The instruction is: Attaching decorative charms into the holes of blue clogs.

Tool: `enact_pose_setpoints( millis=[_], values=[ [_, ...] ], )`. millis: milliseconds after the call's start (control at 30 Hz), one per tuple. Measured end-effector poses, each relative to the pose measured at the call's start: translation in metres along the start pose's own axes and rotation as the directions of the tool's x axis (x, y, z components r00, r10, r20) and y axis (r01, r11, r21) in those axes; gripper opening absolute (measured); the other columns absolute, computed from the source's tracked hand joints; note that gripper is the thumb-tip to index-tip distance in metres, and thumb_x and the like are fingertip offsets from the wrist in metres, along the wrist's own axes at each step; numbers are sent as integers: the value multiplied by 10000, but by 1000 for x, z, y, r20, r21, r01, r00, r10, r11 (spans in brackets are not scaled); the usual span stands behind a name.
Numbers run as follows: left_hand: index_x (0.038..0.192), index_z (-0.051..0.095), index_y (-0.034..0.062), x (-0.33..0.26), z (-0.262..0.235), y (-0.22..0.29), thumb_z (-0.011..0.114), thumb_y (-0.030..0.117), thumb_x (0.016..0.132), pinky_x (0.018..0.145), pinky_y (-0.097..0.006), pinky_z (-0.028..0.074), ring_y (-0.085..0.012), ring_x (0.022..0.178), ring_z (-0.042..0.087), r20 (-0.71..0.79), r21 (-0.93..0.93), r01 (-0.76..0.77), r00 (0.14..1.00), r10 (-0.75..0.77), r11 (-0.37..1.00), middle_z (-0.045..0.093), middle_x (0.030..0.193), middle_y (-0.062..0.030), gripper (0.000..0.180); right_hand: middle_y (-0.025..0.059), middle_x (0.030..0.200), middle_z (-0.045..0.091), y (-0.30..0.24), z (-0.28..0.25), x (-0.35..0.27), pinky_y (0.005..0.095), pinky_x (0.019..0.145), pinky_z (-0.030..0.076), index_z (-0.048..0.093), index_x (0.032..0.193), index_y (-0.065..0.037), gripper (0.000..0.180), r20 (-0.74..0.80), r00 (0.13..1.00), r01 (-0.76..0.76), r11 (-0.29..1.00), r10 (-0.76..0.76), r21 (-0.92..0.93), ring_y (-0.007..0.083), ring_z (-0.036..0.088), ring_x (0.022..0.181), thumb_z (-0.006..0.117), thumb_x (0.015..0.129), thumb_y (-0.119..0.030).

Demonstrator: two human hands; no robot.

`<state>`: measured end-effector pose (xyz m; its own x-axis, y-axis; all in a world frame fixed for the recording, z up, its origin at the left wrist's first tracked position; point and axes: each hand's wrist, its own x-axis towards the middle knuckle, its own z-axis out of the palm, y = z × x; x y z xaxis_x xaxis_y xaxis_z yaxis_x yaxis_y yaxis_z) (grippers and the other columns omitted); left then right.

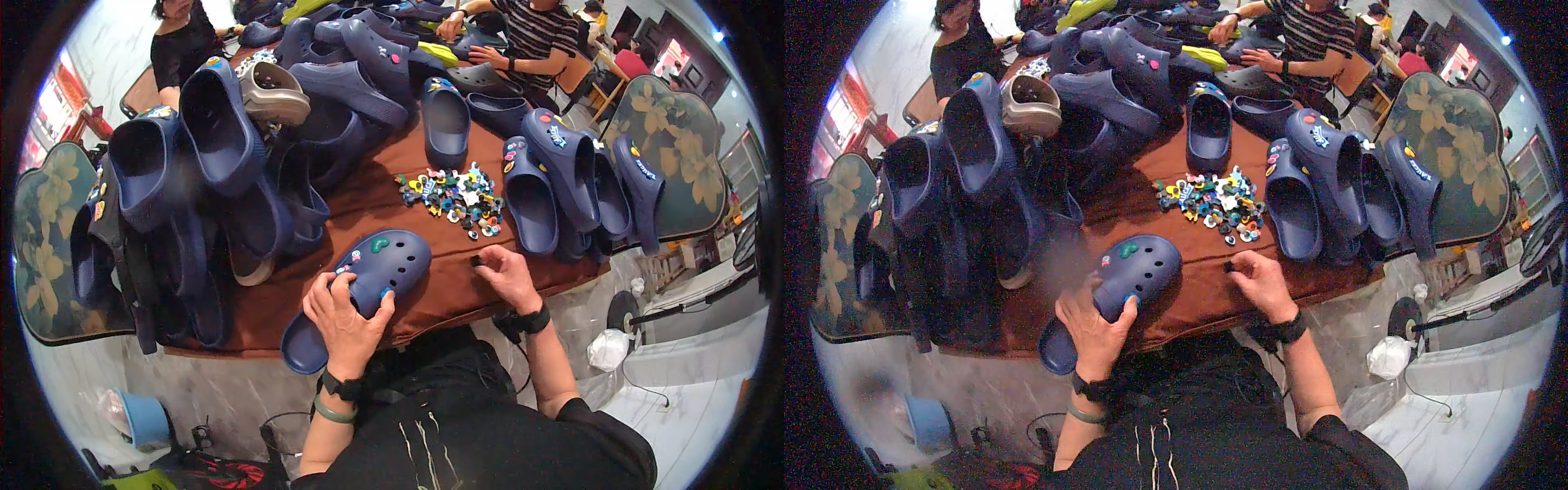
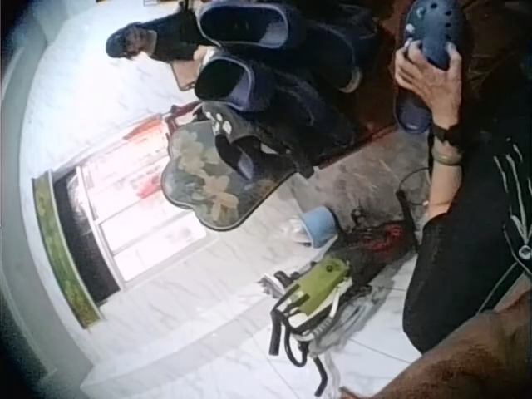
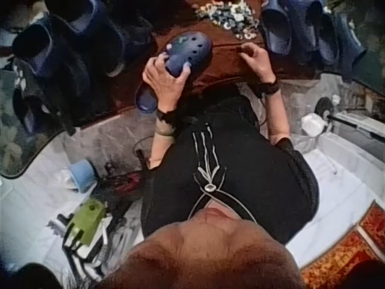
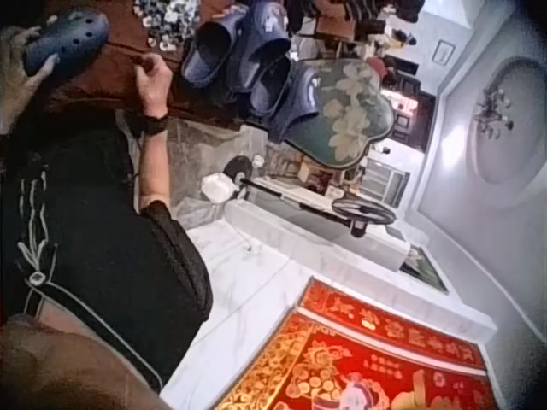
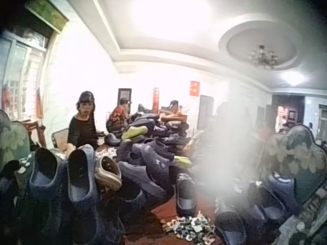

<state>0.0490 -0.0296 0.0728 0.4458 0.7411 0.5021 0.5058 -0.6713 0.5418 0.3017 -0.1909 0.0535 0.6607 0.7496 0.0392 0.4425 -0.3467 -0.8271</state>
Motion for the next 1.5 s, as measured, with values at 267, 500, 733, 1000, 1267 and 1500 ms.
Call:
enact_pose_setpoints(
  millis=[267, 500, 733, 1000, 1267, 1500],
  values=[
    [1135, 503, 112, 1, -2, 0, 804, 343, 689, 1010, -518, 301, -346, 1127, 443, -16, 14, -18, 1000, 19, 1000, 462, 1146, -140, 585, 121, 918, 643, -86, 70, 6, 376, 732, 537, 660, 967, -39, 208, -65, 782, 597, 775, -620, -209, 303, 631, 853, 693, 766, 2],
    [1134, 503, 112, -1, -2, -1, 804, 344, 688, 1011, -519, 300, -349, 1133, 440, 11, 6, -6, 1000, 6, 1000, 460, 1157, -144, 586, 105, 931, 617, -90, 82, -2, 377, 722, 534, 660, 959, -34, 203, -3, 731, 652, 701, -682, -289, 298, 608, 832, 676, 764, 16],
    [1134, 508, 104, 2, 1, 3, 804, 337, 685, 1019, -519, 295, -356, 1149, 432, -20, 18, -10, 1000, 11, 1000, 466, 1173, -154, 587, 104, 939, 618, -83, 82, -3, 358, 728, 527, 678, 979, -43, 243, -36, 781, 610, 774, -624, -172, 282, 607, 829, 704, 754, 45],
    [1185, 500, 69, -5, -1, -13, 788, 297, 679, 1034, -527, 279, -383, 1209, 407, 36, -14, 25, 999, -24, 1000, 472, 1255, -178, 625, 106, 1110, 612, -91, 93, -17, 433, 930, 435, 629, 1093, -22, 329, 5, 749, 608, 684, -663, -403, 264, 560, 1041, 585, 793, -149],
    [1235, 542, 108, 3, 0, -5, 750, 489, 774, 972, -491, 370, -337, 1163, 502, -16, 82, -79, 997, 80, 994, 547, 1194, -127, 633, 154, 1334, 540, -78, 109, -33, 454, 1065, 347, 545, 1312, 11, 490, 149, 726, 551, 438, -671, -710, 222, 477, 1231, 515, 860, -175],
    [1217, 545, 108, 2, 1, -4, 759, 488, 767, 960, -490, 378, -328, 1152, 509, -55, 103, -103, 992, 109, 989, 546, 1186, -125, 627, 52, 1210, 610, -63, 103, -15, 475, 1070, 321, 598, 1232, -66, 396, 0, 681, 614, 570, -733, -546, 175, 552, 1122, 561, 845, -140]
  ],
)
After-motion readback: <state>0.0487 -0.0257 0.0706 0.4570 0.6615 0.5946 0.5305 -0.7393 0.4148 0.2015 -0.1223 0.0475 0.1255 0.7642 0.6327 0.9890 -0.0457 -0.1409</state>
